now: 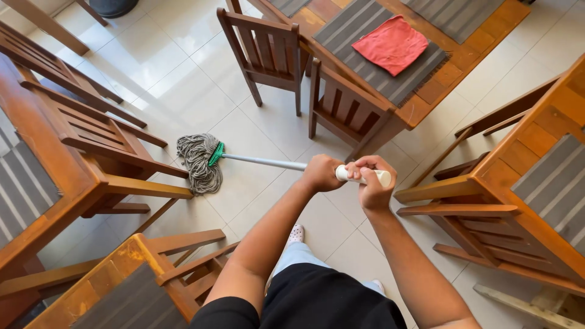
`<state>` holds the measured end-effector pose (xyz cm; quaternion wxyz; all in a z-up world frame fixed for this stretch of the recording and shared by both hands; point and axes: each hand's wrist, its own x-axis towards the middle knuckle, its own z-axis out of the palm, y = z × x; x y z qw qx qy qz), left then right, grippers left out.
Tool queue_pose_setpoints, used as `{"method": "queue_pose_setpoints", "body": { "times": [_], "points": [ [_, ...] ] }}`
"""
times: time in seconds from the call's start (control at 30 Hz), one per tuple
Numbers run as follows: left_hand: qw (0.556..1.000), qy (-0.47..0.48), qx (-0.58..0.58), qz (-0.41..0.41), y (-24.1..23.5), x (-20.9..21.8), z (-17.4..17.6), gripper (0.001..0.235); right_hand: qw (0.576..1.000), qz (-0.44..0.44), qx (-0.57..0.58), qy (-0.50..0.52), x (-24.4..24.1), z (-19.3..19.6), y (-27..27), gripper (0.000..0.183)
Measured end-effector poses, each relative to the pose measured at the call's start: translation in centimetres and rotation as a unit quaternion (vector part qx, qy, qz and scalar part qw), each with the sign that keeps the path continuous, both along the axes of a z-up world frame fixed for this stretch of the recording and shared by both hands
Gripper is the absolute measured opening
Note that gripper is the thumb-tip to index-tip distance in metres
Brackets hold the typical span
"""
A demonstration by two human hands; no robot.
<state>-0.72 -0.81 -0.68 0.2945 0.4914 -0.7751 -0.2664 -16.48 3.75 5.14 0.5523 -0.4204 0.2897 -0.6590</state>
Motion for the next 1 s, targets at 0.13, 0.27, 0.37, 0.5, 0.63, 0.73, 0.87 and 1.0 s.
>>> {"method": "queue_pose_setpoints", "body": {
  "times": [0.13,0.27,0.37,0.5,0.63,0.73,0.87,1.0],
  "points": [
    [0.999,0.047,-0.004,-0.013,2.7,-6.1,0.5,0.018,1.000,0.003,0.015,-0.002,-6.3,-0.2,2.5,0.015],
    [0.999,0.040,-0.023,-0.025,5.8,-15.7,0.2,0.022,1.000,-0.023,0.012,0.001,-15.6,0.7,6.1,0.017],
    [0.997,0.067,-0.021,-0.043,8.9,-23.2,1.3,0.022,0.999,-0.041,0.027,-0.008,-23.2,1.2,9.3,0.017],
    [0.994,0.078,-0.007,-0.080,14.0,-31.6,1.7,0.021,0.996,-0.082,0.034,-0.010,-31.1,2.4,15.2,0.016],
    [0.991,0.083,-0.029,-0.106,16.5,-36.5,4.2,0.020,0.991,-0.125,0.035,-0.021,-34.7,5.3,18.8,0.014],
    [0.987,0.085,-0.012,-0.135,18.4,-37.6,5.2,0.021,0.987,-0.158,0.030,-0.008,-35.4,5.9,20.9,0.014],
    [0.986,0.086,-0.002,-0.142,18.8,-36.8,5.2,0.026,0.982,-0.187,0.007,-0.015,-33.7,5.4,21.2,0.012],
    [0.987,0.090,-0.018,-0.132,17.1,-33.6,4.4,0.025,0.981,-0.186,-0.030,-0.044,-30.5,4.5,19.1,0.009]
  ]
}}
